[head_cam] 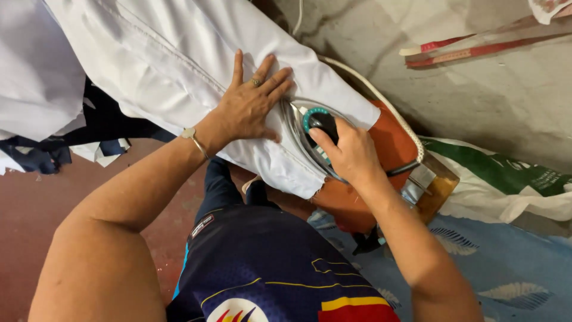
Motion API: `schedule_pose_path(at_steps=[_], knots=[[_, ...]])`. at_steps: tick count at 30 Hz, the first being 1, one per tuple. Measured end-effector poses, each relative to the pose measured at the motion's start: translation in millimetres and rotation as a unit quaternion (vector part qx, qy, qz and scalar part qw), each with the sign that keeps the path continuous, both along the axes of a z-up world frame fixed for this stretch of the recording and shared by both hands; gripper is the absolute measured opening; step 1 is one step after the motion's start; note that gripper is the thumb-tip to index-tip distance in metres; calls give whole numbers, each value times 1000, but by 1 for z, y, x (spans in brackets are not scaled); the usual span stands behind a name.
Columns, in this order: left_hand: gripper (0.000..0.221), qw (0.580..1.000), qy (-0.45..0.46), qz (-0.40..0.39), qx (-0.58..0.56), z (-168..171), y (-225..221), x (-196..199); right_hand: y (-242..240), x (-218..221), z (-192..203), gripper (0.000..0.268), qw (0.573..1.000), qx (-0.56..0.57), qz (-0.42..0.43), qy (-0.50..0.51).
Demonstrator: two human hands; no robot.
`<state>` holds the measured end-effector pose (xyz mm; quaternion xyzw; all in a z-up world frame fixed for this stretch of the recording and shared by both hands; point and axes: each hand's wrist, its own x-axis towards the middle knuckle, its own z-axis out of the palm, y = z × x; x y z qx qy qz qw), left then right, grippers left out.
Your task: Ironing white fabric pieces on an ironing board using a steam iron and a spray bottle in a factory setting.
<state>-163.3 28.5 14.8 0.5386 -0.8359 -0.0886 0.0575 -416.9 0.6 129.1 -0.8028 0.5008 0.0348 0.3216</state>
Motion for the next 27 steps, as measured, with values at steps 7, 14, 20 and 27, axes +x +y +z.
schedule_pose_path(at_steps=[7, 14, 20, 27], knots=[[123, 994, 96, -47, -1, 22, 0, -5, 15, -51, 6, 51, 997, 68, -11, 41], [90, 986, 103, -128, -34, -6, -38, -24, 41, -146, 30, 50, 973, 99, -180, 104], [95, 997, 31, -58, -49, -12, -125, -62, 71, -173, 63, 36, 968, 36, -245, 48], [59, 983, 153, 31, -97, 33, 1, -19, 76, -150, 27, 45, 991, 54, -113, 54]])
